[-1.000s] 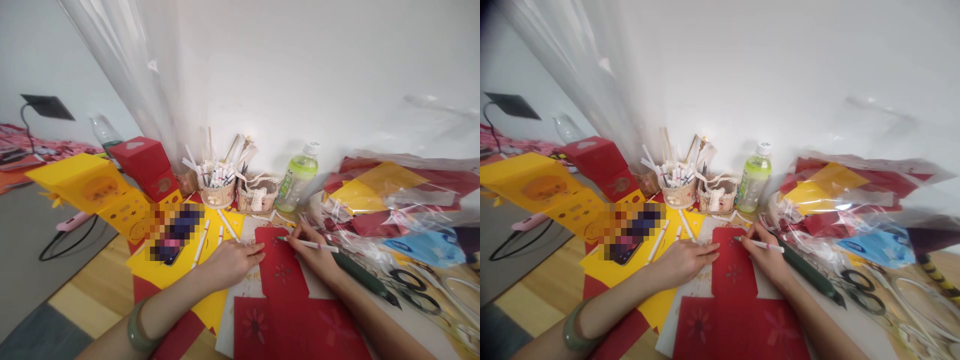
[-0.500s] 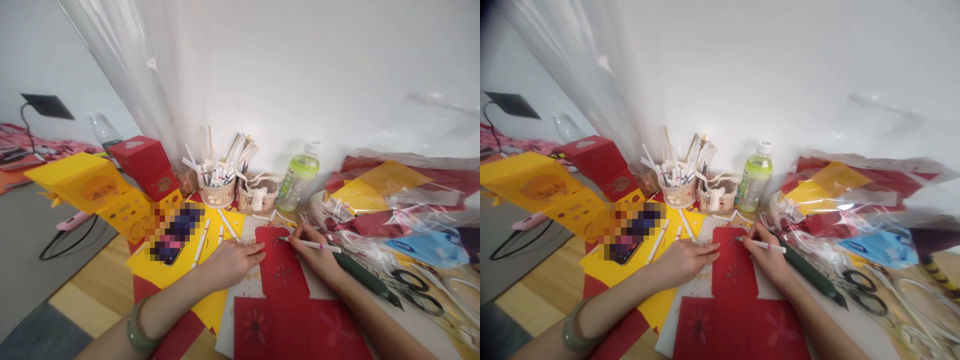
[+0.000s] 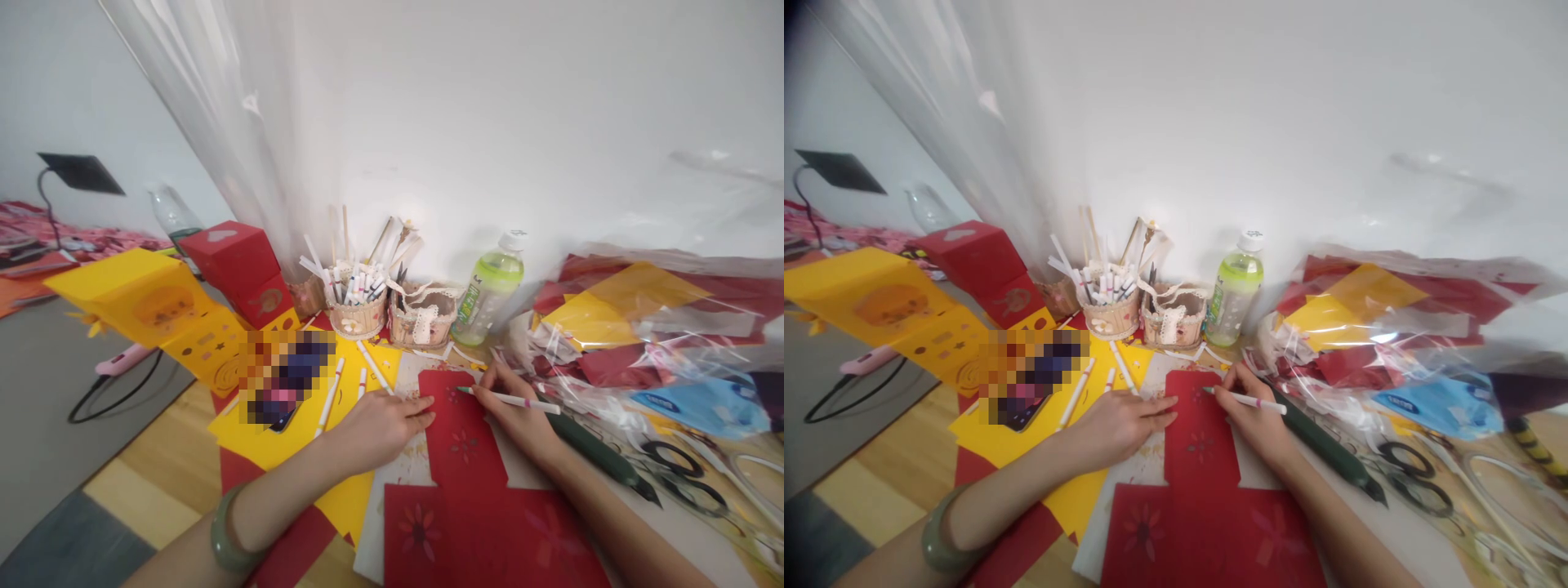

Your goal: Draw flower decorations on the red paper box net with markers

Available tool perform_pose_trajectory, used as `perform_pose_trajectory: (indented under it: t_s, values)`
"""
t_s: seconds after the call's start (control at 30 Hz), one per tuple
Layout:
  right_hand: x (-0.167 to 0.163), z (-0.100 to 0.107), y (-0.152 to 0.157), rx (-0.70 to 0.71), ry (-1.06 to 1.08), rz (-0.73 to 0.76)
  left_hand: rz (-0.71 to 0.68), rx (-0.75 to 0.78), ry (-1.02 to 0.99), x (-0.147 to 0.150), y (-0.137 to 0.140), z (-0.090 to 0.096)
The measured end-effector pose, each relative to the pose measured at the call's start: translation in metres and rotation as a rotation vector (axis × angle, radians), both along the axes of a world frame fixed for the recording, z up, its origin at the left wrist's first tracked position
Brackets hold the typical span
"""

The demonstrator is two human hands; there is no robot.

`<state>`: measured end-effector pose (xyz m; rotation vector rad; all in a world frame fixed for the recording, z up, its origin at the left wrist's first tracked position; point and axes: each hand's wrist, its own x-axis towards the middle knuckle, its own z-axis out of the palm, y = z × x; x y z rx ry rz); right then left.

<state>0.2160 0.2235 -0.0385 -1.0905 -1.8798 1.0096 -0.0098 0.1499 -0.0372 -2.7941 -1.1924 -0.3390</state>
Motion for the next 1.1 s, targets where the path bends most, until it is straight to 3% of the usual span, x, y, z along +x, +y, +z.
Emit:
perform_pose_trajectory:
  t_s: [1.1]
  values:
    - [0.0027, -0.0052, 0.0026, 0.014, -0.024, 0.009, 0.011, 0.026, 0.017, -0.0004, 0.0007, -0.0026]
